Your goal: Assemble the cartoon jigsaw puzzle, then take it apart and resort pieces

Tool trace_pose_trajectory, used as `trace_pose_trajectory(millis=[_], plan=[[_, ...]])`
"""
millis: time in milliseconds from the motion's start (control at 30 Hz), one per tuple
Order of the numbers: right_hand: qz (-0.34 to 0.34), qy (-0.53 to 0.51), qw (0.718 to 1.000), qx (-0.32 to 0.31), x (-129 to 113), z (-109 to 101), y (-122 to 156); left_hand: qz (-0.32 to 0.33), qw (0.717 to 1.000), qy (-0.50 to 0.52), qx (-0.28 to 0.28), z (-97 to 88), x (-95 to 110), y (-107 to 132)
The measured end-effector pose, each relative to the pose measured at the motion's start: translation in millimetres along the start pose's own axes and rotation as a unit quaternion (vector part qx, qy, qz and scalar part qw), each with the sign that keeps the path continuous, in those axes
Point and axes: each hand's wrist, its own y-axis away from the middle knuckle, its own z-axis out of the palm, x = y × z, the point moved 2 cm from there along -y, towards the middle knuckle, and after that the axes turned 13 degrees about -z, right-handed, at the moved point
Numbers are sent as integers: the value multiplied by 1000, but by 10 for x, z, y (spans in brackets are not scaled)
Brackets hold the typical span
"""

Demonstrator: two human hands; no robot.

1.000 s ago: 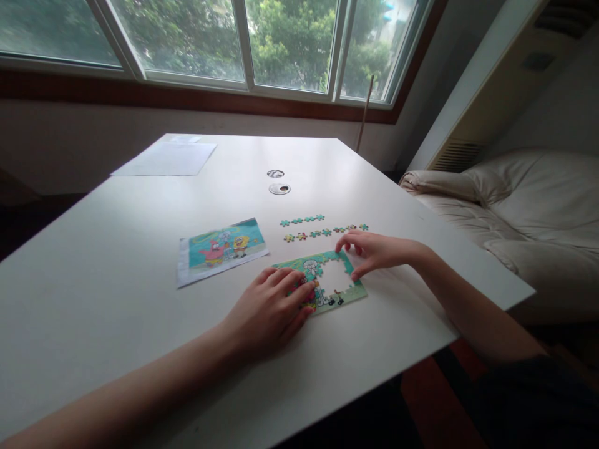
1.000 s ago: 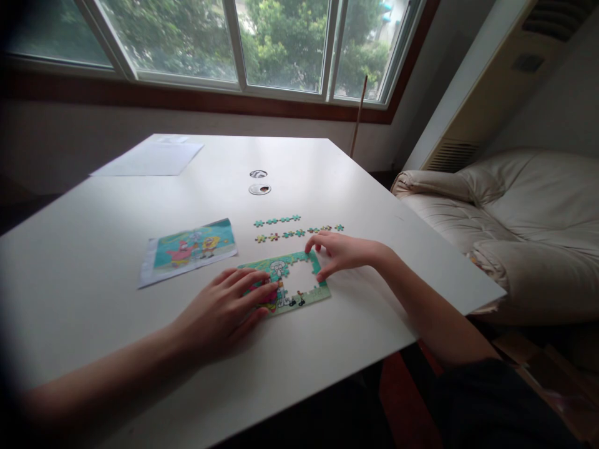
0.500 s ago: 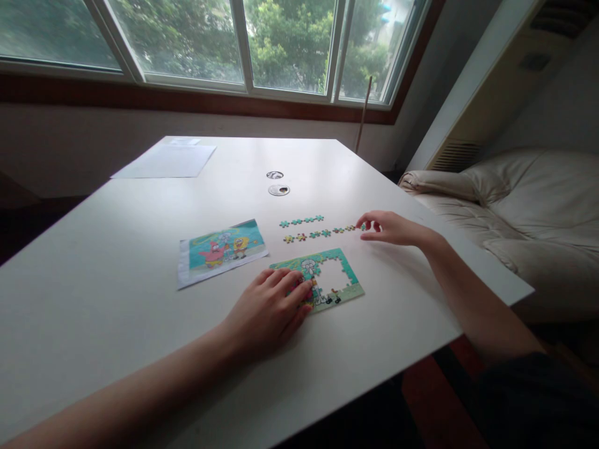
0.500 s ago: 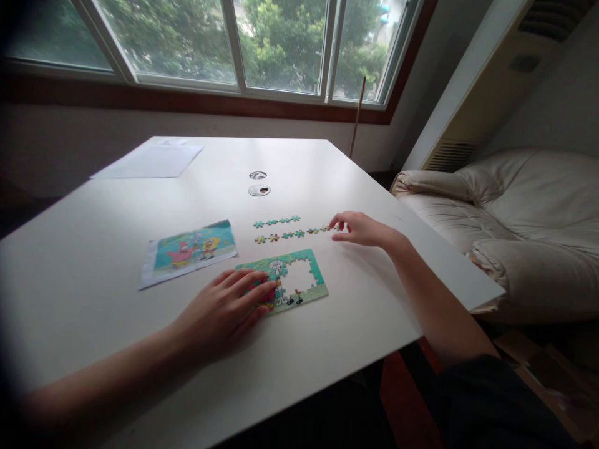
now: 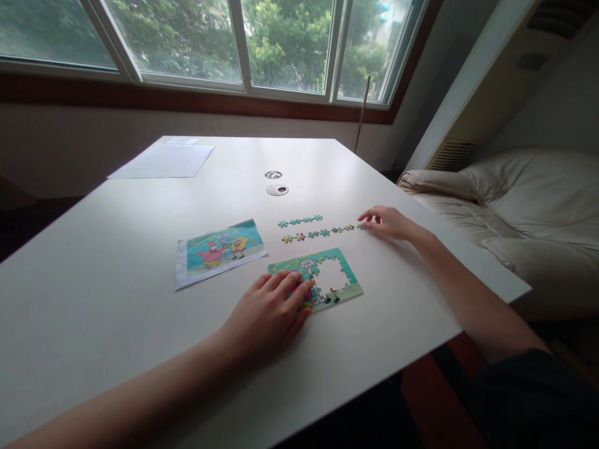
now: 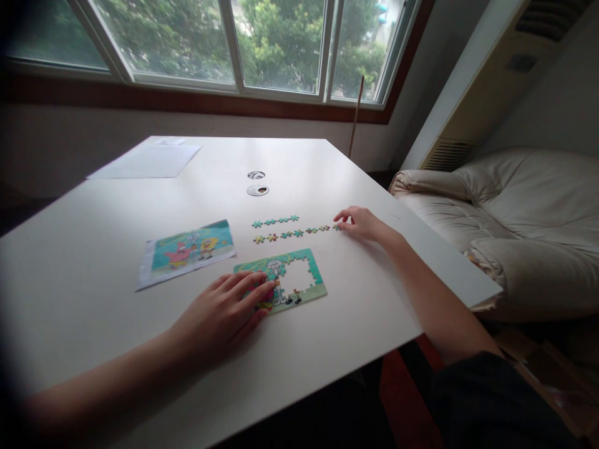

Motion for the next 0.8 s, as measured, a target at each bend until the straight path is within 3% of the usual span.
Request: trace_pose_trajectory(millis=[267, 567, 800], plan=[[-44, -20, 999, 25, -178, 118, -82, 2, 1000, 5, 20, 22, -9, -1], [20, 43, 999, 4, 88, -67, 31, 2, 1000, -3, 12, 17, 3, 6], [28, 32, 999, -31, 128, -68, 53, 4, 1000, -3, 12, 18, -10, 9]])
